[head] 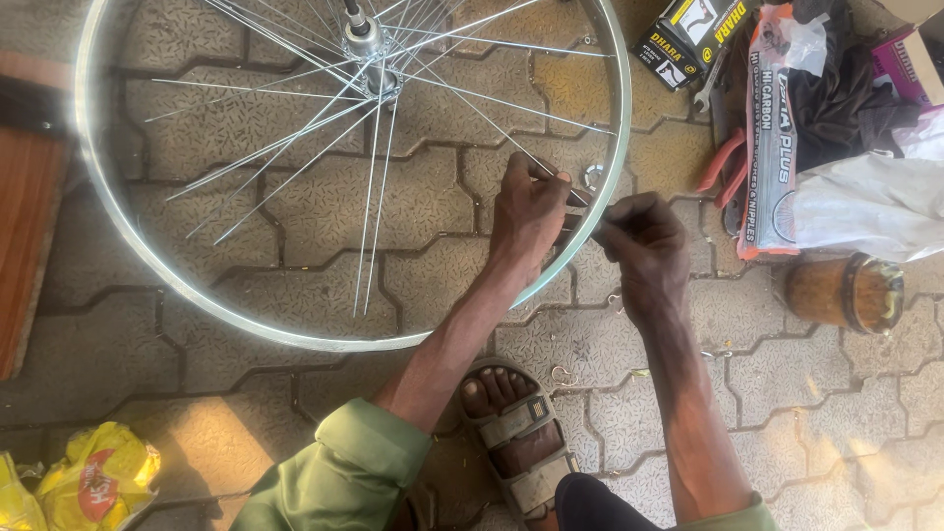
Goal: The person installs spokes into a bicycle wheel rim, threading each spoke through the rim and tightening the nipple by hand. The person works methodically around the wheel, repeating the same threading and tightening steps for multiple spokes.
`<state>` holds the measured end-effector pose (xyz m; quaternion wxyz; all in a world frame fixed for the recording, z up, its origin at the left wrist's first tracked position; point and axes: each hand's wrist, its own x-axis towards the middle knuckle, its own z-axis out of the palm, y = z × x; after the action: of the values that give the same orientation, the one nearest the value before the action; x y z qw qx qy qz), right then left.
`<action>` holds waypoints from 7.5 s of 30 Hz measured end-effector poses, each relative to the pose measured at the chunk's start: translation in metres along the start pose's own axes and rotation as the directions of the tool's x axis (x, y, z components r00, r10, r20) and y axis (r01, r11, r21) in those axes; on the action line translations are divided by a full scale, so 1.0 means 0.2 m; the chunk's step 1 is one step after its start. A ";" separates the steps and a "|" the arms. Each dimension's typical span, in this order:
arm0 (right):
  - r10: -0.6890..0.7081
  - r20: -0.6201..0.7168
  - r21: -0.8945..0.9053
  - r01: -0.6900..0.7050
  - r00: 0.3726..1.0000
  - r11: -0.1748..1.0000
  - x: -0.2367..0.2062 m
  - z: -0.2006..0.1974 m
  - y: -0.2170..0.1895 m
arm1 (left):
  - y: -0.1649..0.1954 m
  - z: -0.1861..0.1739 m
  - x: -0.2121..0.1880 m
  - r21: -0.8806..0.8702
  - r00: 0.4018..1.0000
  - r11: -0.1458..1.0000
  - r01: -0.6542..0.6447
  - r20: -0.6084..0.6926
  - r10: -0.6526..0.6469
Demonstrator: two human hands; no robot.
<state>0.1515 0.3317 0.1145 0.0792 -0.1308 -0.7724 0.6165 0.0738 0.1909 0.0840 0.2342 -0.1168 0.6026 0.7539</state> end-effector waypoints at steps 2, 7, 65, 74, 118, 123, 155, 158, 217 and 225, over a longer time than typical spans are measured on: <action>-0.013 0.024 -0.004 0.013 1.000 1.000 0.00 -0.01 0.01 | 0.00 0.00 0.00 0.007 1.000 1.000 0.006 0.004 -0.007; -0.029 0.012 0.042 0.028 1.000 0.999 0.01 0.01 0.03 | 0.02 -0.02 -0.01 -0.006 1.000 1.000 0.020 0.008 -0.020; 0.035 -0.114 0.129 -0.020 0.993 0.991 -0.07 0.09 0.04 | -0.14 -0.10 0.21 0.227 0.707 0.725 -0.650 0.532 0.466; 0.019 -0.081 0.062 -0.014 0.997 0.998 -0.05 0.07 0.03 | -0.14 -0.08 0.21 0.238 0.732 0.739 -0.631 0.497 0.465; -0.048 0.101 -0.059 0.054 0.994 0.997 0.04 0.01 0.03 | 0.05 -0.10 0.24 0.238 0.603 0.700 -0.673 0.725 0.333; -0.051 0.099 -0.077 0.059 0.994 0.995 0.03 0.01 0.04 | 0.08 -0.13 0.21 0.298 0.642 0.773 -0.560 0.746 0.178; -0.068 0.051 -0.074 0.071 0.996 0.995 0.02 0.00 0.04 | 0.01 -0.08 0.22 0.278 0.675 0.738 -0.615 0.670 0.310; -0.064 0.081 0.018 0.063 0.995 0.998 0.02 -0.01 0.06 | 0.04 -0.12 0.21 0.478 0.731 0.558 -0.678 0.519 0.443; 0.033 0.033 0.084 -0.036 0.999 0.996 0.04 0.08 -0.26 | -0.04 -0.77 0.22 0.919 0.853 0.381 -0.103 -0.115 0.508; 0.002 0.040 0.025 -0.003 0.999 1.000 0.03 0.11 -0.38 | -0.04 -0.76 0.27 0.987 0.875 0.161 -0.010 -0.069 0.480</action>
<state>0.1319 0.2984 0.1830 0.0647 -0.1183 -0.7659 0.6286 0.0153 0.0561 0.0158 0.0082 0.0189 0.9803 0.1962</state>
